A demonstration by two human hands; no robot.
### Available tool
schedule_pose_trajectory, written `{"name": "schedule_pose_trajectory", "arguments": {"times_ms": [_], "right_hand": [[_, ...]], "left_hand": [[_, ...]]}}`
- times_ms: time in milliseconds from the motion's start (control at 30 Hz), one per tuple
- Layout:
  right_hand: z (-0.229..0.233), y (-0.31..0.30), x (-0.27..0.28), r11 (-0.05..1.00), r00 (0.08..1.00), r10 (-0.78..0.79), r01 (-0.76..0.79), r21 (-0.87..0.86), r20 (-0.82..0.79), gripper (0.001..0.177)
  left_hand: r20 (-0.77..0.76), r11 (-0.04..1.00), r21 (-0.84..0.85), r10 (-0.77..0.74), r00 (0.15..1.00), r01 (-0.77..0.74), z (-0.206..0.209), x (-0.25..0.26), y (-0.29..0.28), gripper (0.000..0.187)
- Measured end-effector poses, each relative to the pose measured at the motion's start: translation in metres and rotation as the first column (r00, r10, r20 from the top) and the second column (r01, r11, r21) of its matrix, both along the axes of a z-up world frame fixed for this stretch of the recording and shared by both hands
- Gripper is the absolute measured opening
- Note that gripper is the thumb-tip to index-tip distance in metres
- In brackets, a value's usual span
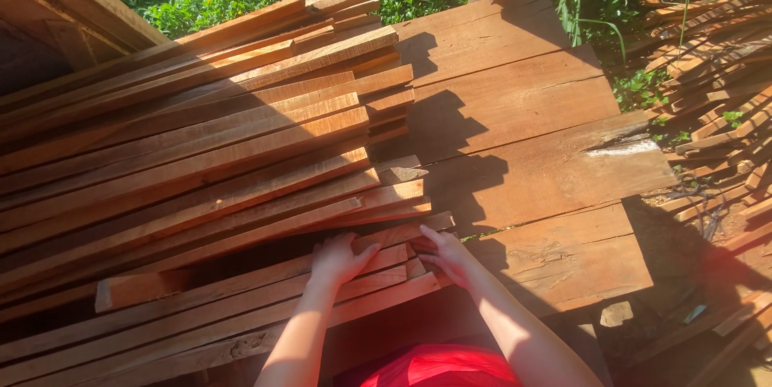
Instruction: Sorting and aligning thin wood strips on a storage rack.
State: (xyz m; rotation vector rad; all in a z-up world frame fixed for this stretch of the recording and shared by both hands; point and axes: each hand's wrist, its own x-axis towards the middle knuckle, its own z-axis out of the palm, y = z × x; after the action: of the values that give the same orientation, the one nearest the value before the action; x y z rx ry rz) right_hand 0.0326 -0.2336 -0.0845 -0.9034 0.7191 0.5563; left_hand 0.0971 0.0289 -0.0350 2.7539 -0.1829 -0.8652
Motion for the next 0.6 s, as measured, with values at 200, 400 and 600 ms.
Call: {"name": "schedule_pose_trajectory", "arguments": {"times_ms": [200, 400, 600], "right_hand": [[0.008, -0.003, -0.001, 0.989, 0.989, -0.147, 0.147, 0.013, -0.018, 0.049], [-0.012, -0.016, -0.008, 0.798, 0.956, -0.235, 0.292, -0.527, 0.175, 0.050], [0.012, 0.021, -0.014, 0.682, 0.962, 0.194, 0.010, -0.731, 0.194, 0.043]], "left_hand": [[-0.149, 0.998, -0.023, 0.051, 0.988, -0.055, 0.024, 0.017, -0.010, 0.084], [-0.039, 0.992, -0.115, 0.040, 0.998, -0.044, 0.022, 0.009, -0.006, 0.074], [-0.107, 0.994, -0.064, -0.096, 0.990, 0.090, 0.030, 0.026, -0.008, 0.088]]}}
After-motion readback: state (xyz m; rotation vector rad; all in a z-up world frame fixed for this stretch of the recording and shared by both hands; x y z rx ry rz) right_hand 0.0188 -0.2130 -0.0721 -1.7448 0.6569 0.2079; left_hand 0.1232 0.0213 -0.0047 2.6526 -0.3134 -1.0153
